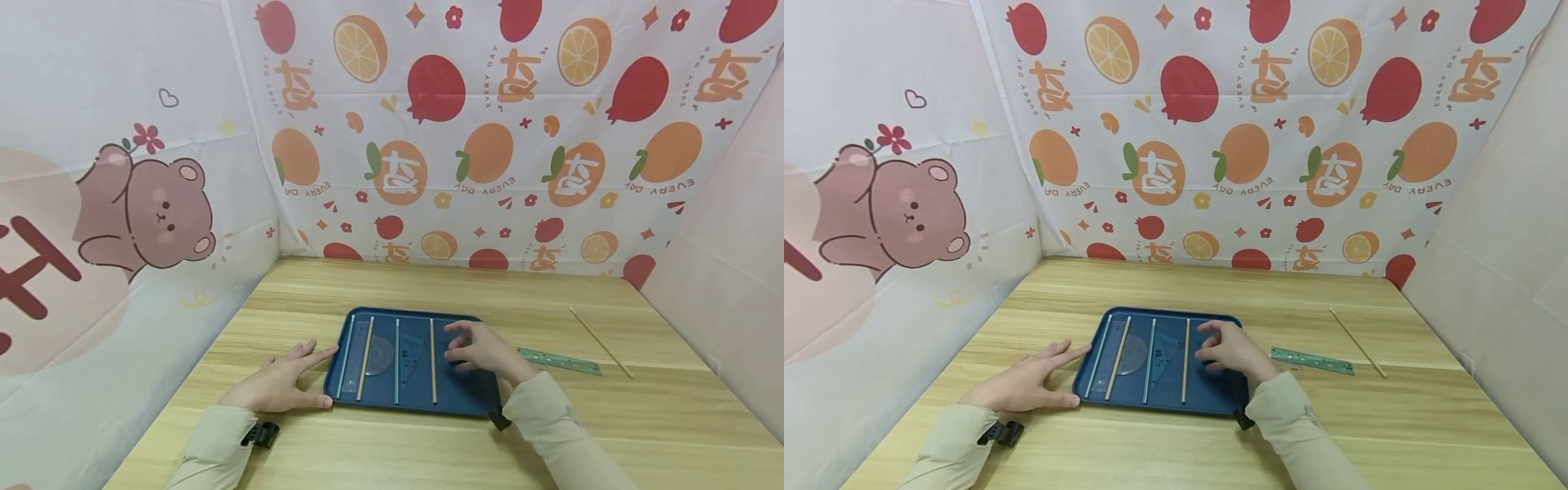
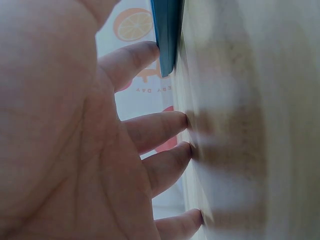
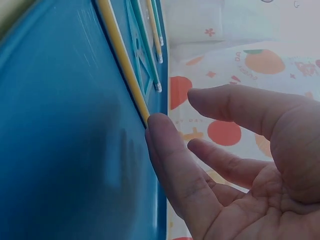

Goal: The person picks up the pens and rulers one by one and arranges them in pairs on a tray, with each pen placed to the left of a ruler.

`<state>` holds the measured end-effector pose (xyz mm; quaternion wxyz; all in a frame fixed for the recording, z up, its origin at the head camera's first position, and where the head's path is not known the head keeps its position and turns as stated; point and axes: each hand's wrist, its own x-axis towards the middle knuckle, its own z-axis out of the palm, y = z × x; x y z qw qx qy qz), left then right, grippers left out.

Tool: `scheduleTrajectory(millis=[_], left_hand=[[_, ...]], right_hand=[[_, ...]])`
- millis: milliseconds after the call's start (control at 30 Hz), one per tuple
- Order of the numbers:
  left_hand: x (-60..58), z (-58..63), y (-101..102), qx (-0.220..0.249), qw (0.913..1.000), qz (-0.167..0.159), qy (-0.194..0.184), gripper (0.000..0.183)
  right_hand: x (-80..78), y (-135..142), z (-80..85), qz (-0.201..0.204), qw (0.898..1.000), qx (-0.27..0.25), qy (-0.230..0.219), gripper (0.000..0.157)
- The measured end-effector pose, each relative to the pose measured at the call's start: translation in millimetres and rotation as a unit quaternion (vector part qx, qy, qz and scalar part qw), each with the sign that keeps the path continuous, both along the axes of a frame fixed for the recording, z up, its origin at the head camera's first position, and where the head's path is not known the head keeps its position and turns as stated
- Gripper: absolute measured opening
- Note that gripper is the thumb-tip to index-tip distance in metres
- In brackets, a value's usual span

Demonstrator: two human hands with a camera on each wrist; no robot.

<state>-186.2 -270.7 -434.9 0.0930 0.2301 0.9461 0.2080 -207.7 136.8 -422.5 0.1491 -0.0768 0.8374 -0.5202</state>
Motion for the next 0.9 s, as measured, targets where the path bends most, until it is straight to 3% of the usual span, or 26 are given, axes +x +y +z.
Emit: scheduleTrajectory(millis=[267, 900], left_hand=[[-2.0, -3.4, -1, -0.007, 1.0000, 0.004, -0.003, 0.101], [-0.8, -1.1, -1, -0.008, 1.0000, 0.005, 0.002, 0.100]], right_hand=[[2.8, 11, 1.1, 0.010, 1.000, 0.002, 0.009, 0.060], [12.0, 46, -1.1, -0.032, 0.999, 0.006, -0.001, 0.060]])
